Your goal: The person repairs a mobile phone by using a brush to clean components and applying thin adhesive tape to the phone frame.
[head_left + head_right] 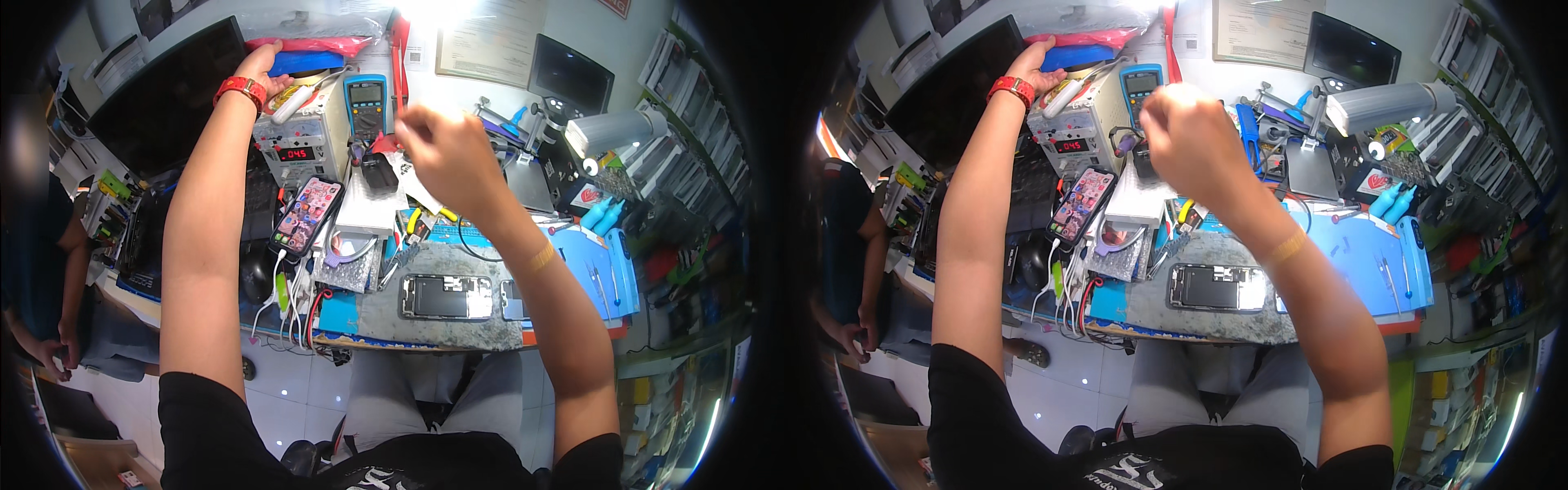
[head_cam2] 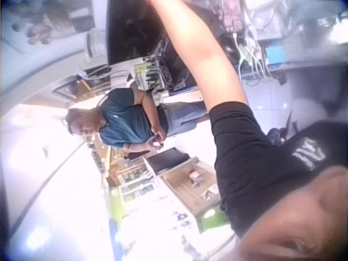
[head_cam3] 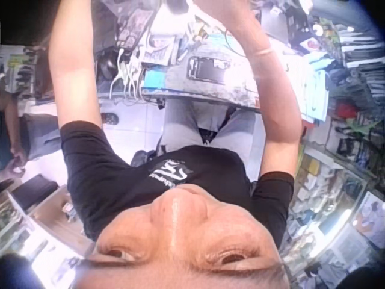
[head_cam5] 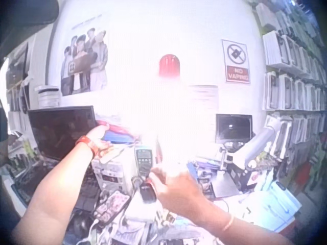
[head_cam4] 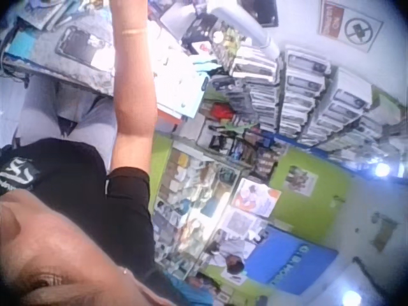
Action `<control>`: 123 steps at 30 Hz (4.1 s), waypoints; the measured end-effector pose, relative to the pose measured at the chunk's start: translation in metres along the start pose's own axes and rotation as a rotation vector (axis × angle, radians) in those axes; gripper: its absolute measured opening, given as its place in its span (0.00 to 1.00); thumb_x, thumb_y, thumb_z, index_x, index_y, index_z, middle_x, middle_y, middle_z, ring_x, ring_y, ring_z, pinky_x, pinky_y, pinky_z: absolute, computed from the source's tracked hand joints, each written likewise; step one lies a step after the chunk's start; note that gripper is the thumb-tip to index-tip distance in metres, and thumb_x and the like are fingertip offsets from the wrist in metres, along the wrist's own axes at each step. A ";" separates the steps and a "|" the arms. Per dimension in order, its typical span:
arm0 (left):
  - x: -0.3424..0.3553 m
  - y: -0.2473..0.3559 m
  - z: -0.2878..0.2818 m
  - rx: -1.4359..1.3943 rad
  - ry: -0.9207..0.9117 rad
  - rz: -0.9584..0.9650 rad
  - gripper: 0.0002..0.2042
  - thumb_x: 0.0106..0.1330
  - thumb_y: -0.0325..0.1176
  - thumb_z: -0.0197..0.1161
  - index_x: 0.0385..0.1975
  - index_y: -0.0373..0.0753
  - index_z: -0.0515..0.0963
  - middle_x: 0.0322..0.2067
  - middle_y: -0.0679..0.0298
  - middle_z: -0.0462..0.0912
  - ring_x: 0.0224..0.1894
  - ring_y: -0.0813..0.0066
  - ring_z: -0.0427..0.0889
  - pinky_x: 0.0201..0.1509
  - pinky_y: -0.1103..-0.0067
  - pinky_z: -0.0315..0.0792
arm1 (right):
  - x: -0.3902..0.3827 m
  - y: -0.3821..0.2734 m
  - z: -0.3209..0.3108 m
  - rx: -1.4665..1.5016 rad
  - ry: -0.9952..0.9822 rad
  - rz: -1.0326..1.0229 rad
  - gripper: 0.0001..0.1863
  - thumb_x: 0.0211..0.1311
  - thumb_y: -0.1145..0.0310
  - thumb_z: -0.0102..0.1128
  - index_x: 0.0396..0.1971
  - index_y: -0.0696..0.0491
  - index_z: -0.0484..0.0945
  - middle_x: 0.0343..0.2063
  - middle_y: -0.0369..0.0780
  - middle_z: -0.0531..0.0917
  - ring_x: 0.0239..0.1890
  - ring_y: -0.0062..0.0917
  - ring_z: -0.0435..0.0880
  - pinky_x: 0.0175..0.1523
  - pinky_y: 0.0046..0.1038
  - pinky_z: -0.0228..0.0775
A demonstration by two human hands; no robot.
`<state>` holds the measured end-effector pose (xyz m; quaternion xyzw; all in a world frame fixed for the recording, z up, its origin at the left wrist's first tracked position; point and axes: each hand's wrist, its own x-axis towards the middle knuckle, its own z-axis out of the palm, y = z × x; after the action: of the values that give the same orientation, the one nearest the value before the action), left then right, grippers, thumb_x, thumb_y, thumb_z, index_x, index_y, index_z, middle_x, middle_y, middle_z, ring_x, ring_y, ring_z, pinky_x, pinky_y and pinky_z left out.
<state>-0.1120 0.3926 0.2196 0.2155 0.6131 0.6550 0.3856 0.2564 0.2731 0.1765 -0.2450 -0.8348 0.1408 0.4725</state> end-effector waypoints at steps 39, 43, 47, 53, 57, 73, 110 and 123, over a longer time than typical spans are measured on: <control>-0.003 0.023 0.004 -0.271 -0.256 0.153 0.15 0.81 0.41 0.47 0.56 0.47 0.77 0.58 0.61 0.80 0.64 0.60 0.74 0.69 0.51 0.68 | 0.211 0.130 0.166 0.190 -0.437 0.326 0.26 0.55 0.62 0.77 0.54 0.55 0.85 0.50 0.41 0.88 0.55 0.28 0.83 0.65 0.29 0.67; 0.003 0.027 -0.005 -0.244 -0.303 0.136 0.15 0.80 0.40 0.46 0.55 0.47 0.78 0.56 0.62 0.81 0.64 0.62 0.74 0.69 0.52 0.68 | 0.226 0.142 0.185 0.090 -0.521 0.216 0.33 0.49 0.52 0.81 0.53 0.54 0.86 0.52 0.44 0.87 0.55 0.32 0.84 0.64 0.31 0.70; 0.003 0.024 0.003 -0.246 -0.319 0.127 0.15 0.80 0.40 0.46 0.55 0.47 0.79 0.56 0.62 0.82 0.65 0.63 0.74 0.70 0.52 0.68 | 0.236 0.162 0.188 0.122 -0.627 0.204 0.35 0.47 0.45 0.81 0.54 0.51 0.87 0.53 0.44 0.87 0.55 0.33 0.84 0.63 0.31 0.71; -0.010 0.024 0.007 -0.311 -0.215 0.092 0.16 0.81 0.41 0.45 0.57 0.47 0.77 0.59 0.61 0.80 0.66 0.61 0.73 0.71 0.51 0.67 | 0.237 0.151 0.196 0.124 -0.688 0.263 0.24 0.60 0.56 0.75 0.54 0.52 0.86 0.49 0.36 0.88 0.50 0.22 0.82 0.61 0.26 0.68; 0.000 0.022 0.000 -0.280 -0.327 0.142 0.16 0.81 0.41 0.45 0.61 0.46 0.75 0.61 0.59 0.77 0.67 0.59 0.71 0.71 0.50 0.66 | 0.239 0.138 0.193 0.073 -0.719 0.303 0.23 0.58 0.54 0.76 0.49 0.53 0.88 0.46 0.36 0.89 0.46 0.21 0.83 0.57 0.25 0.70; -0.007 0.022 0.007 -0.287 -0.215 0.145 0.15 0.80 0.40 0.47 0.60 0.46 0.74 0.60 0.59 0.77 0.66 0.58 0.72 0.67 0.50 0.70 | 0.216 0.134 0.189 0.352 -0.251 0.237 0.22 0.57 0.55 0.73 0.47 0.54 0.88 0.44 0.40 0.89 0.46 0.26 0.86 0.54 0.28 0.76; 0.003 -0.005 -0.004 -0.230 -0.106 0.052 0.24 0.78 0.48 0.60 0.64 0.40 0.69 0.62 0.54 0.74 0.65 0.51 0.74 0.71 0.51 0.71 | 0.099 0.044 0.034 0.039 -0.404 0.581 0.29 0.77 0.46 0.55 0.51 0.63 0.78 0.41 0.49 0.86 0.36 0.35 0.88 0.50 0.40 0.81; -0.061 0.021 -0.024 -0.023 -0.038 0.196 0.41 0.77 0.57 0.56 0.77 0.35 0.51 0.72 0.34 0.55 0.73 0.36 0.62 0.77 0.49 0.57 | -0.061 -0.003 -0.059 0.957 -0.237 0.744 0.20 0.82 0.53 0.48 0.51 0.57 0.74 0.44 0.42 0.82 0.45 0.28 0.87 0.52 0.34 0.85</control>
<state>-0.0981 0.3321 0.2482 0.2824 0.5740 0.6925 0.3336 0.3326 0.2376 0.1649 -0.2632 -0.5846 0.6813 0.3533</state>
